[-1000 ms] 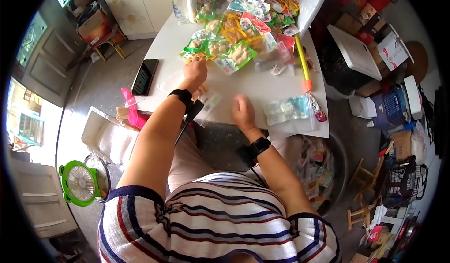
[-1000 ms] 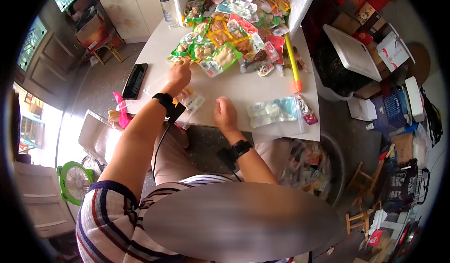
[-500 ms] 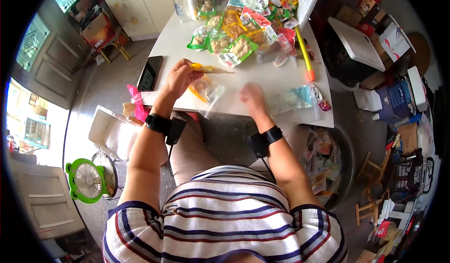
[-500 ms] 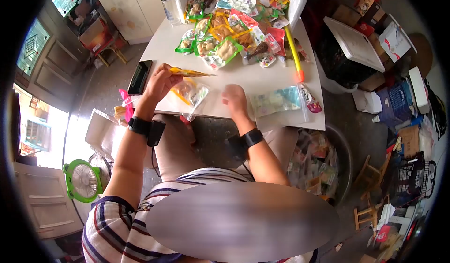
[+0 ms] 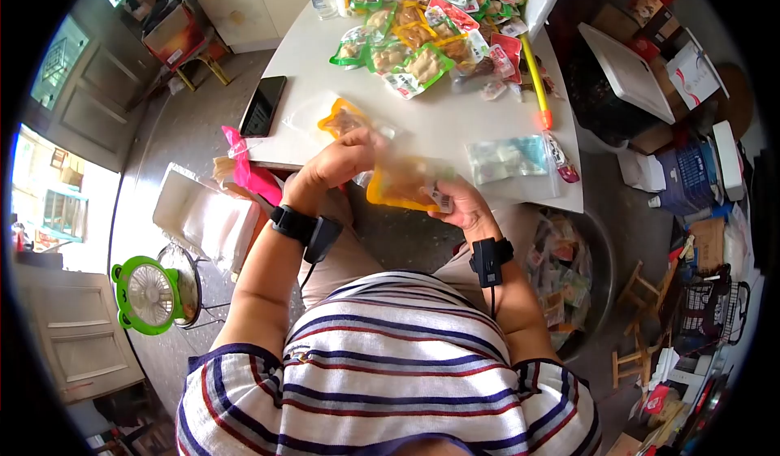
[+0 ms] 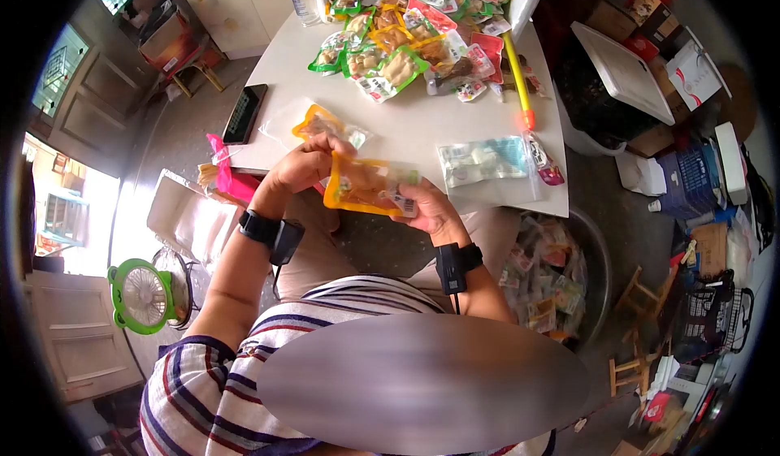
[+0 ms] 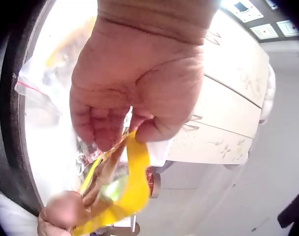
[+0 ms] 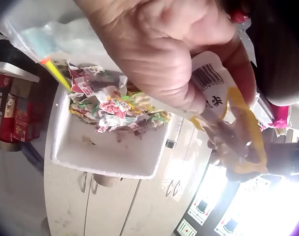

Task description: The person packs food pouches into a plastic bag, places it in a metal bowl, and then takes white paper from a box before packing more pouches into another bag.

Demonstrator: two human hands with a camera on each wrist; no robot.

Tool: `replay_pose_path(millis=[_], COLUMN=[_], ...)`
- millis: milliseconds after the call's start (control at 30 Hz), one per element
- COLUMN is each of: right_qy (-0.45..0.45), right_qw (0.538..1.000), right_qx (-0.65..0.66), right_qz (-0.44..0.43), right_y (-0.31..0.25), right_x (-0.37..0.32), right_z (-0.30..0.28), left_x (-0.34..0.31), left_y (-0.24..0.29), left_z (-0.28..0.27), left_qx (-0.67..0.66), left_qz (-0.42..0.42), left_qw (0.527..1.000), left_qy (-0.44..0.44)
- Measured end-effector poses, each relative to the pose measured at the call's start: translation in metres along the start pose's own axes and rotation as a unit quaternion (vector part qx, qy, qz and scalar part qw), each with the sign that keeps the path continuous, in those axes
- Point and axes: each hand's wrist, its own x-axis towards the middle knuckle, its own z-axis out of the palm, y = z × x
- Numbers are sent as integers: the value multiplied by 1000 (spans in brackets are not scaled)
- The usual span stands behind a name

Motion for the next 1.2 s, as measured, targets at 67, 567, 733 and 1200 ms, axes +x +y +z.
replay_pose_path(millis=[67, 567, 733, 1200], right_qy=[24, 94, 47, -18], right_qw=[997, 970, 975, 998], right_qx=[70, -18, -29, -59], right_qz=[-7, -225, -217, -22], right_y=[8, 16, 24, 14], right_x=[5, 12, 23, 84], right_z=[-23, 4, 13, 49], left_x=[0, 2, 6, -1], left_y=[-3, -49, -59, -51], left_z=[-4, -13, -10, 14], left_qx=[163, 655, 563, 665], left_qz=[18, 21, 93, 104], left_qw=[982, 719, 783, 689], left_qy=[98, 230, 249, 270])
